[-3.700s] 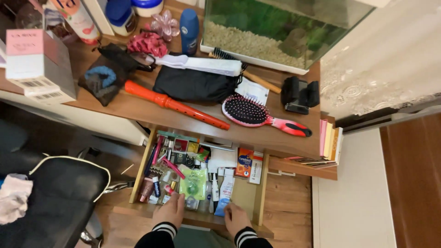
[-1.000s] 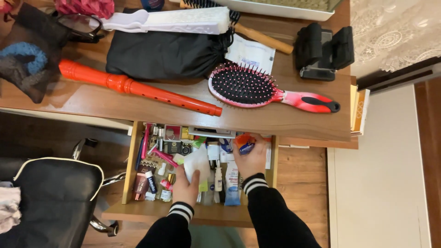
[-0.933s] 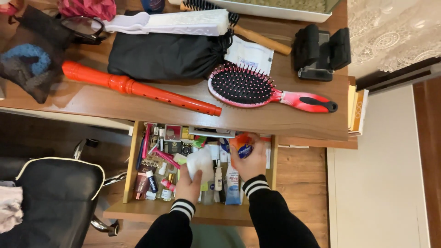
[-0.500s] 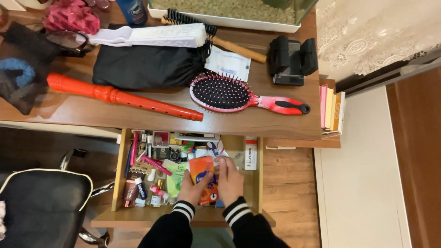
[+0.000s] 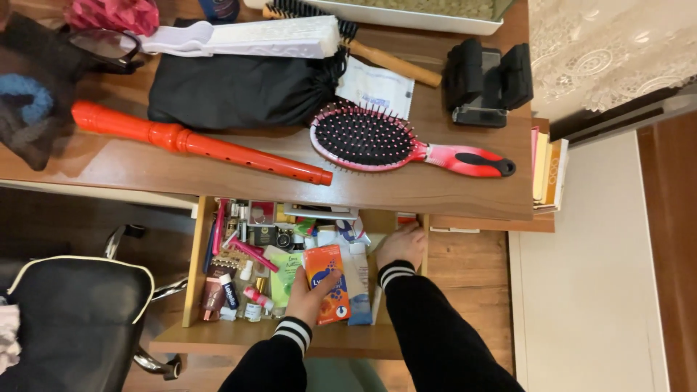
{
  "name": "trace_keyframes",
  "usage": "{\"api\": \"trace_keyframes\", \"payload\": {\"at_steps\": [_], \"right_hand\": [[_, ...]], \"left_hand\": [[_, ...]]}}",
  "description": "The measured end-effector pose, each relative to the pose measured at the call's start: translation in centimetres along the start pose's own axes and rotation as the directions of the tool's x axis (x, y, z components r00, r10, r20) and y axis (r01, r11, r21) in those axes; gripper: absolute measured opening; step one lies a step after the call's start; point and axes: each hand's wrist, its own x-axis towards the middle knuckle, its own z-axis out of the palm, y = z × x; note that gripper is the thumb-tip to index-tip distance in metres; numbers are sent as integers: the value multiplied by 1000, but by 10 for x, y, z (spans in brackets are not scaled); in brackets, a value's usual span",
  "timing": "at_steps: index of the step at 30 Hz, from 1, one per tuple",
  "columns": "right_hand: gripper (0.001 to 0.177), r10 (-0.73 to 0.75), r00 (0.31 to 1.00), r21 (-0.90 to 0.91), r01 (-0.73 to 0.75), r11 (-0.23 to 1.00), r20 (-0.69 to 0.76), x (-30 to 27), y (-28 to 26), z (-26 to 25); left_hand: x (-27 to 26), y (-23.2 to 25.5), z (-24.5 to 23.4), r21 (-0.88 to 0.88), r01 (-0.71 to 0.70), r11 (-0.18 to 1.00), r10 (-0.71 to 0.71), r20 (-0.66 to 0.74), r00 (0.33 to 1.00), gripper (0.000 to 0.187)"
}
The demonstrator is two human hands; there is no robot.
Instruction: The person is rummaging through and organizing a cluttered desk drawer, moving items such as a calculator, hairbrush, and a recorder.
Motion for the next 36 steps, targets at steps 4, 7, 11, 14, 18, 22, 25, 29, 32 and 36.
{"api": "trace_keyframes", "payload": {"at_steps": [4,7,11,14,18,22,25,29,32,36], "right_hand": [[63,35,946,-110,0,994,324,5,-7,-44],[82,34,929,-87,-2,996,368,-7,-7,-64],[59,-108,972,145,78,986,211,-31,-2,-107],[56,-197,957,174,161,972,215,-62,4,-138],[53,-333,911,234,278,932,244,-97,5,-180],[58,-340,896,279,262,924,286,-108,5,-288],[46,-342,888,207,288,935,306,-104,8,-368],[45,-372,887,280,297,913,274,-91,12,-457],[45,-418,899,345,355,869,128,-72,7,-507],[58,-501,847,374,530,761,-179,-4,-26,-513]], "left_hand": [[5,-5,-11,-72,-24,997,25,20,999,51],[-5,0,-18,-48,6,999,-6,1,1000,52],[-7,-1,-29,-7,-21,1000,20,-43,999,53],[-12,-4,-34,-72,-60,996,57,-43,997,46],[-39,10,-34,22,-6,1000,8,-98,995,85],[-68,23,-29,-36,-100,994,98,-56,994,59],[-92,42,-31,8,-109,994,109,19,994,57],[-123,70,-34,258,-207,944,176,138,975,108],[-176,118,-28,340,-294,894,231,214,949,83],[-188,168,-12,108,-392,913,362,223,905,47]]}}
